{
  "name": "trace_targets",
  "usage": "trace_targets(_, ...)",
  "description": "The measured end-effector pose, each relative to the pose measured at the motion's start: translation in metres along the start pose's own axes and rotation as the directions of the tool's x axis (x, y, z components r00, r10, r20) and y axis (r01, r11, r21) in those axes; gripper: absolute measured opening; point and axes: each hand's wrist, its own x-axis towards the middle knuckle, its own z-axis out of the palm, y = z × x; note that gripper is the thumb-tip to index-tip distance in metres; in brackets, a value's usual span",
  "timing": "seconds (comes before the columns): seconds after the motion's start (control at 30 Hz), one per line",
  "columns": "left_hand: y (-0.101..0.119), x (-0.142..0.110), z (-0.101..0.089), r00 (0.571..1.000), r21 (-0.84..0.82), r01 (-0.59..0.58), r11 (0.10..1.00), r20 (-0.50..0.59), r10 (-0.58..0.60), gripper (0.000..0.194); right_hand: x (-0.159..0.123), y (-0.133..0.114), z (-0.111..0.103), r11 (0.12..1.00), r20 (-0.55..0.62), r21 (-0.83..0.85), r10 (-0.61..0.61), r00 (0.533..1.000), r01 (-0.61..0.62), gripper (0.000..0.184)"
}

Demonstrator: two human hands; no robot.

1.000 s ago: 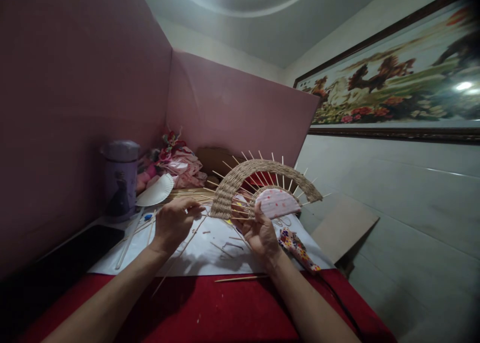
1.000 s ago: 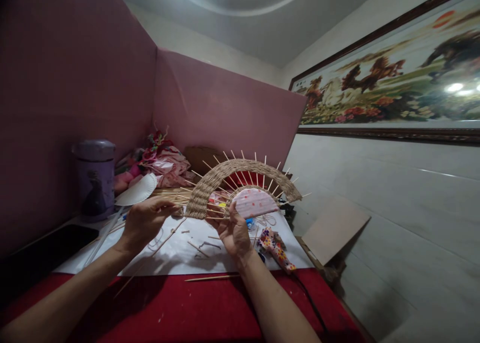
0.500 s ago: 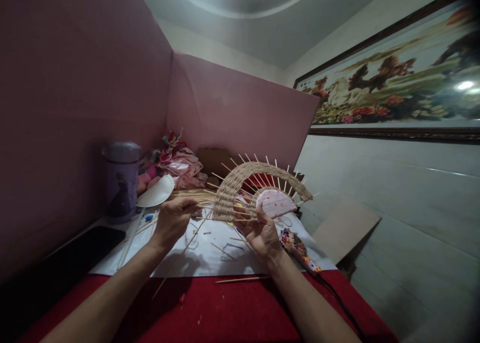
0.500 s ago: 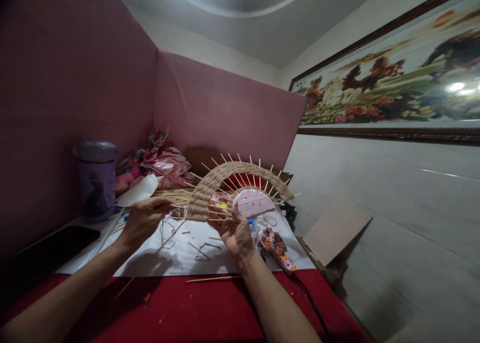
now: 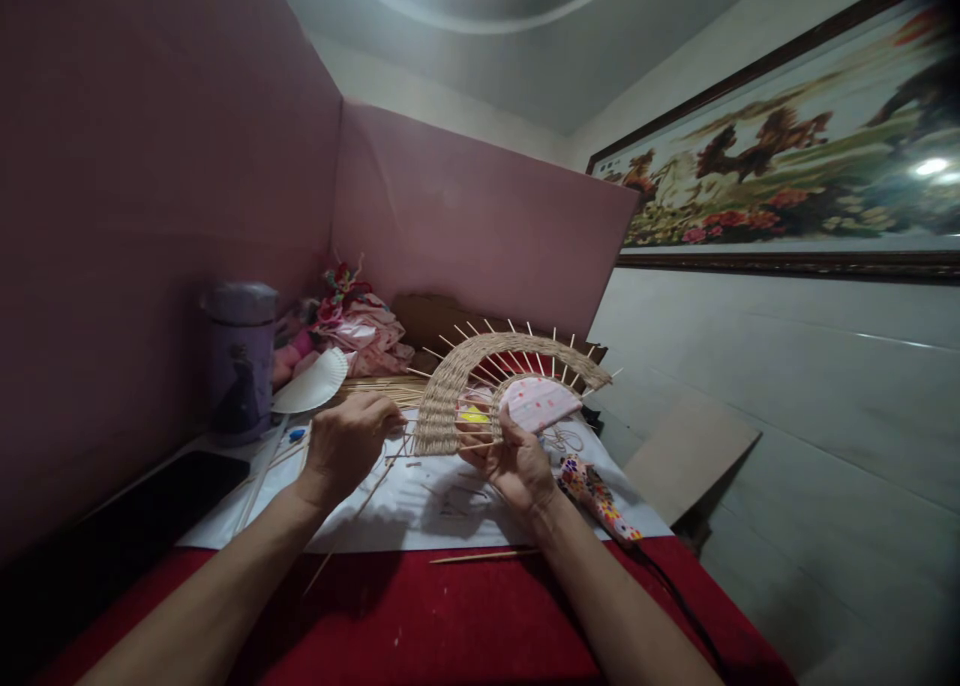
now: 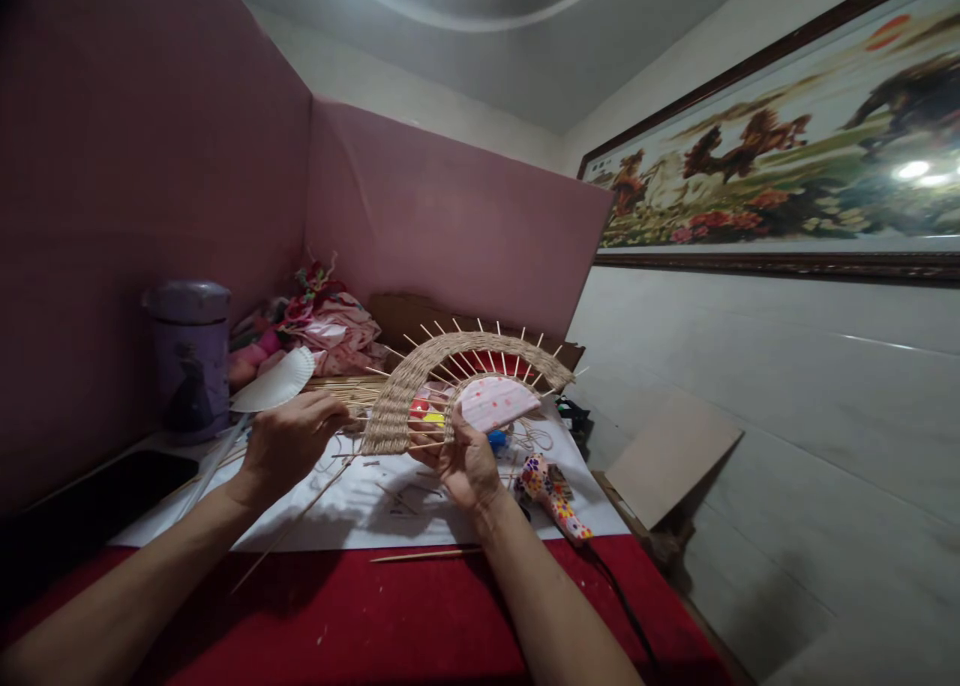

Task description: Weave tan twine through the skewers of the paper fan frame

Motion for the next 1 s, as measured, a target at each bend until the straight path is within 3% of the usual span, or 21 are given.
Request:
trace_targets(0.33,0.004,0.001,-0.001,0.999,0.056,-0.047,0.997,-0.001,0.047,0.022,-0.002,0.005,0.000,0.997,0.143,-0.077,0.040,0.989,-0.029,0.031)
trace_targets(0.6,0.000,0.001,0.000,1.000,0.009,0.004,1.000,0.007,-0.004,0.020,-0.004,0.007,-0.001,0.996,0.211,-0.087,0.028,0.977,-0.010,0.033)
trace_targets(0.77,-0.008,0.003,0.006,0.992,-0.238,0.100,0.966,-0.054,-0.116,0.015,-0.001,0.002,-0.004,0.997,0.162,0.078,0.005,0.987,-0.018,0.028)
trace_targets(0.87,-0.010,0.004,0.009,0.969,-0.457,0.167,0.874,-0.089,-0.231,0.009,0.001,0.001,-0.007,0.988,0.133,0.149,0.017,0.991,-0.037,0.029)
trace_targets(1.0,-0.005,0.004,0.009,0.907,-0.628,0.295,0.720,-0.054,-0.418,0.012,0.000,0.002,-0.007,0.981,0.153,0.187,0.024,0.988,-0.052,0.031)
